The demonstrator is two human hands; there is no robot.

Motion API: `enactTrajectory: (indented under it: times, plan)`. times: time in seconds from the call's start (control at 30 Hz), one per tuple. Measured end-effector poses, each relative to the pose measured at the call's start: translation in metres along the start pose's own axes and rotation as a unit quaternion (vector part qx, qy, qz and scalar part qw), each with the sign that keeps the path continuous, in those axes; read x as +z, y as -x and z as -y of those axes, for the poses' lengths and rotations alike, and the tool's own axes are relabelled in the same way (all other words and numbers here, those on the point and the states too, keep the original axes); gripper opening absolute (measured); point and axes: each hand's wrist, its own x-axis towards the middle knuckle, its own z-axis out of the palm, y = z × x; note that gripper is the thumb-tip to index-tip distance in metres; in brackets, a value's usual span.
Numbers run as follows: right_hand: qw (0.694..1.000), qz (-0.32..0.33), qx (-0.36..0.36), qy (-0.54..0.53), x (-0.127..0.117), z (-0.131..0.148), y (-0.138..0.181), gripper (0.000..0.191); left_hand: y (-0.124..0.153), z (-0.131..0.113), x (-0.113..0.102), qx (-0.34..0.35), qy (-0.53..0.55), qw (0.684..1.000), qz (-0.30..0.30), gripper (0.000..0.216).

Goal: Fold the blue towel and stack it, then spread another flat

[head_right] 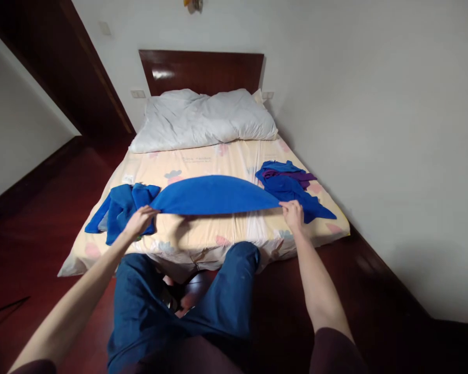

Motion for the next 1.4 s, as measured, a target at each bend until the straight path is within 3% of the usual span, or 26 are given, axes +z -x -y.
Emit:
enactTrajectory:
  times: [0.13, 0.3, 0.53, 0.77, 0.87, 0.93, 1.03, 1.1, 1.23, 1.3, 1.4]
  plan:
    - [0.996, 0.065, 0.063, -0.009, 0.047, -0.030, 0.051, 0.031, 0.034, -0.021, 0.070, -0.009, 0.037, 0.997, 0.071, 0.040]
    - [0.994, 0.084, 0.070, 0.018, 0.063, -0.066, 0.097, 0.034, 0.066, -0.031, 0.110, -0.033, 0.081, 0.990, 0.109, 0.042]
    - [0.977, 0.168, 0.078, 0.104, 0.053, -0.062, 0.122, 0.041, 0.076, -0.029, 0.121, -0.068, 0.125, 0.975, 0.172, 0.049]
    - [0.951, 0.252, 0.078, 0.160, 0.042, -0.036, 0.109, 0.042, 0.058, -0.015, 0.107, -0.101, 0.178, 0.943, 0.262, 0.038]
    - [0.930, 0.288, 0.085, 0.211, 0.037, -0.009, 0.092, 0.039, 0.041, -0.017, 0.100, -0.077, 0.178, 0.939, 0.285, 0.034]
    - [0.942, 0.260, 0.050, 0.206, 0.037, 0.021, 0.077, 0.042, 0.019, -0.029, 0.098, -0.084, 0.159, 0.961, 0.209, 0.040]
    - [0.973, 0.178, -0.020, 0.145, 0.053, 0.085, 0.053, 0.054, -0.027, -0.069, 0.104, -0.114, 0.120, 0.985, 0.048, 0.052]
    - [0.979, 0.168, -0.055, 0.100, 0.076, 0.133, 0.042, 0.058, -0.059, -0.103, 0.117, -0.118, 0.106, 0.987, 0.010, 0.058]
    - [0.973, 0.209, -0.093, 0.023, 0.143, 0.207, 0.049, 0.061, -0.094, -0.161, 0.162, -0.147, 0.083, 0.985, 0.035, 0.063]
    - [0.965, 0.249, -0.088, 0.001, 0.175, 0.223, 0.065, 0.060, -0.094, -0.175, 0.189, -0.165, 0.080, 0.981, 0.064, 0.062]
    - [0.960, 0.270, -0.076, -0.005, 0.207, 0.223, 0.086, 0.057, -0.084, -0.180, 0.220, -0.180, 0.080, 0.978, 0.068, 0.062]
